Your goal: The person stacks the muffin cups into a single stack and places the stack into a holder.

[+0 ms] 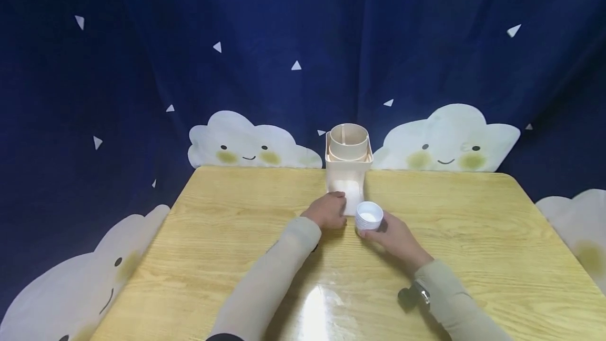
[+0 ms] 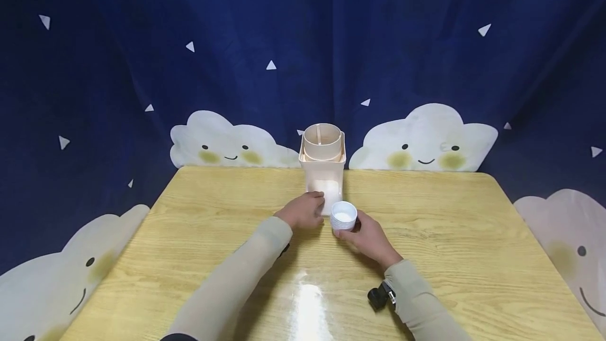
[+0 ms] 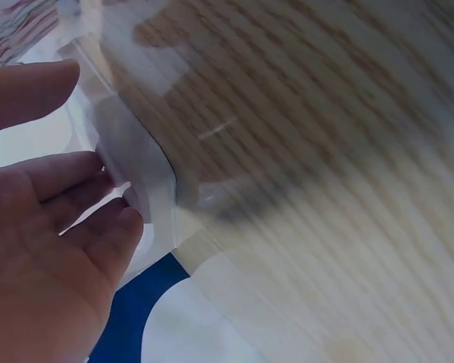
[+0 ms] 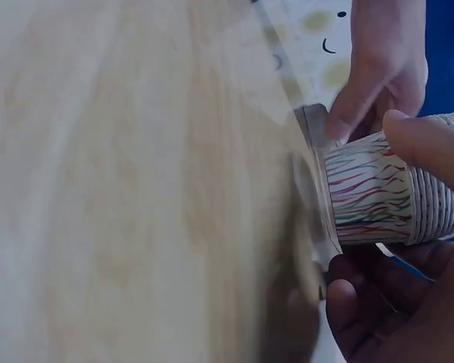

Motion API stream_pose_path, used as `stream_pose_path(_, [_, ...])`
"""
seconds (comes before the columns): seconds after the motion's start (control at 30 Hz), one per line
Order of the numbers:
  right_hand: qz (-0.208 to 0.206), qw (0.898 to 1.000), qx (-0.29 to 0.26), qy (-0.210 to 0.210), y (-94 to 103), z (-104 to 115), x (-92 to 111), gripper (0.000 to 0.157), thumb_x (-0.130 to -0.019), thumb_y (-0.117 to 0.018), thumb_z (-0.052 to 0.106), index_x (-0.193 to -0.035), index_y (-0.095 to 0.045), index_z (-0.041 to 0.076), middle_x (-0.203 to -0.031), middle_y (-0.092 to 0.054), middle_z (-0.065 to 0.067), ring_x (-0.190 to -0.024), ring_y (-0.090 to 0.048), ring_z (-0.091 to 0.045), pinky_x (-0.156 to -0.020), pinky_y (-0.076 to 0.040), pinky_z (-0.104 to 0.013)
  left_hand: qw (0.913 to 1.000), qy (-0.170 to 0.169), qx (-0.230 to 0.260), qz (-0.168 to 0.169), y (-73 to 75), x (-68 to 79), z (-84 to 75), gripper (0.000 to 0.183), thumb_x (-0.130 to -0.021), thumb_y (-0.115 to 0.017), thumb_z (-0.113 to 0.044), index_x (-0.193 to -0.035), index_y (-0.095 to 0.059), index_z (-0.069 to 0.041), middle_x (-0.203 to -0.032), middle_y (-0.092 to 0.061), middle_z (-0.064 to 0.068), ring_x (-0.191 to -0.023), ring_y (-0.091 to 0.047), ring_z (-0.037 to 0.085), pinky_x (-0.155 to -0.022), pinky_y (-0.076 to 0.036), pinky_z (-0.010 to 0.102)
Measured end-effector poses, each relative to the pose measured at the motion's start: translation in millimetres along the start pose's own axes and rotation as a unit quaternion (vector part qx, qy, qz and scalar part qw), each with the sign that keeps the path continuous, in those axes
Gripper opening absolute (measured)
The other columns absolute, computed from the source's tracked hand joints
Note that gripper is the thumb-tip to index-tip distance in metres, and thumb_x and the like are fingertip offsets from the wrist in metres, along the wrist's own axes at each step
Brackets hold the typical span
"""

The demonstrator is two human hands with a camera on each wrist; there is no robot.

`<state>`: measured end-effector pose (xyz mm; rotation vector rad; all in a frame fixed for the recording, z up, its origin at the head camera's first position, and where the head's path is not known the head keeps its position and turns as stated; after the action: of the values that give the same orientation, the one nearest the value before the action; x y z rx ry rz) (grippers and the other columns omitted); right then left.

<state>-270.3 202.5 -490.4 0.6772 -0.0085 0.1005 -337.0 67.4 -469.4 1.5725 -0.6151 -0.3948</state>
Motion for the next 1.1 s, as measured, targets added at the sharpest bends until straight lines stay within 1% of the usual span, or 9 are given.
stream_pose_path(0.13, [-0.002,0.999,-0.026,-0.023,10.6,-4.9,-1.1,0.081,-0.082,-0.078,0.039,-0.144,-0.044,0.0,-0.135,-0.06,-0.022,-0.129,-0.054,-0.04,-0.111,-0.039,-0.059,1.0,0.006,-0.004,0.007,-3.0,0.1,-0.6,0.011,-0.086,-0.064,-0.027,-0.086,-0.059,-0.017,-0.147,-0.053,0.001,-0.132,-0.054,0.016,-0.108,-0.047,0.027])
stream_pose_path(0.23, [-0.003,0.999,-0.037,-0.027,20.5,-3.8,-2.7,0.078,-0.084,-0.077,0.037,-0.143,-0.044,0.0,-0.134,-0.06,-0.022,-0.124,-0.056,-0.038,-0.107,-0.043,-0.056,0.9999,0.01,-0.005,0.009,-3.1,-0.4,-0.6,0.013,-0.085,-0.065,-0.026,-0.081,-0.057,-0.017,-0.147,-0.053,0.001,-0.132,-0.053,0.014,-0.106,-0.048,0.026])
stream_pose_path(0.3, [-0.005,0.999,-0.029,-0.023,27.2,-1.1,-4.7,0.076,-0.084,-0.077,0.039,-0.142,-0.045,0.0,-0.132,-0.061,-0.021,-0.121,-0.058,-0.036,-0.103,-0.046,-0.054,0.9999,0.013,-0.002,0.01,-3.2,-0.4,0.0,0.015,-0.084,-0.066,-0.027,-0.079,-0.057,-0.017,-0.148,-0.053,0.001,-0.134,-0.052,0.014,-0.106,-0.048,0.025])
stream_pose_path(0.43, [-0.01,1.0,0.004,-0.008,39.9,7.9,-10.7,0.077,-0.084,-0.075,0.044,-0.14,-0.046,0.0,-0.129,-0.062,-0.022,-0.117,-0.059,-0.036,-0.097,-0.049,-0.053,0.9997,0.019,0.008,0.015,-3.2,0.5,1.8,0.017,-0.085,-0.066,-0.029,-0.078,-0.056,-0.017,-0.15,-0.051,0.001,-0.135,-0.052,0.014,-0.105,-0.049,0.026])
stream_pose_path(0.57, [-0.016,1.0,0.019,-0.006,51.0,17.2,-16.4,0.079,-0.085,-0.073,0.047,-0.142,-0.044,0.0,-0.131,-0.06,-0.024,-0.12,-0.057,-0.039,-0.098,-0.048,-0.055,0.9996,0.019,0.017,0.014,-0.2,1.9,1.8,0.018,-0.085,-0.066,-0.03,-0.079,-0.056,-0.016,-0.149,-0.053,0.001,-0.128,-0.057,0.015,-0.1,-0.052,0.027])
stream_pose_path(0.7, [-0.03,0.999,0.021,-0.003,63.2,30.3,-18.8,0.079,-0.086,-0.073,0.047,-0.142,-0.043,-0.001,-0.131,-0.059,-0.026,-0.121,-0.056,-0.04,-0.098,-0.048,-0.056,0.9993,0.024,0.023,0.013,0.0,2.0,1.8,0.017,-0.084,-0.065,-0.03,-0.079,-0.056,-0.016,-0.147,-0.054,-0.001,-0.121,-0.061,0.015,-0.094,-0.055,0.028])
stream_pose_path(0.77, [-0.039,0.999,0.022,0.0,69.9,37.6,-19.8,0.08,-0.086,-0.073,0.045,-0.141,-0.042,-0.003,-0.131,-0.059,-0.027,-0.12,-0.056,-0.041,-0.097,-0.048,-0.055,0.9992,0.027,0.026,0.015,-1.1,2.3,1.7,0.018,-0.084,-0.064,-0.031,-0.078,-0.056,-0.016,-0.147,-0.054,-0.001,-0.122,-0.061,0.014,-0.094,-0.055,0.029])
stream_pose_path(0.93, [-0.064,0.998,0.01,0.006,87.0,53.8,-24.6,0.079,-0.085,-0.075,0.043,-0.139,-0.042,-0.004,-0.129,-0.059,-0.026,-0.119,-0.056,-0.04,-0.092,-0.05,-0.048,0.9993,0.025,0.025,0.013,-2.2,2.6,1.0,0.021,-0.084,-0.065,-0.034,-0.076,-0.056,-0.017,-0.146,-0.056,-0.002,-0.121,-0.061,0.014,-0.094,-0.055,0.028])
stream_pose_path(1.1, [-0.078,0.997,-0.005,0.019,99.2,67.5,-29.7,0.078,-0.084,-0.075,0.044,-0.138,-0.043,-0.002,-0.128,-0.059,-0.024,-0.119,-0.056,-0.038,-0.09,-0.05,-0.044,0.9994,0.026,0.021,0.007,-0.5,1.0,2.4,0.023,-0.083,-0.065,-0.037,-0.075,-0.056,-0.017,-0.14,-0.059,-0.004,-0.105,-0.063,0.012,-0.088,-0.056,0.028])
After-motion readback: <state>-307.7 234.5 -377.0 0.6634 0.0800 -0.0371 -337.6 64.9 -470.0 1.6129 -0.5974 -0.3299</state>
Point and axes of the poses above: each hand's wrist, its own x-axis away from the middle knuckle, its own y-axis out of the back of the hand, z = x × y, the point moved 9 cm from there along -x, towards the middle knuckle
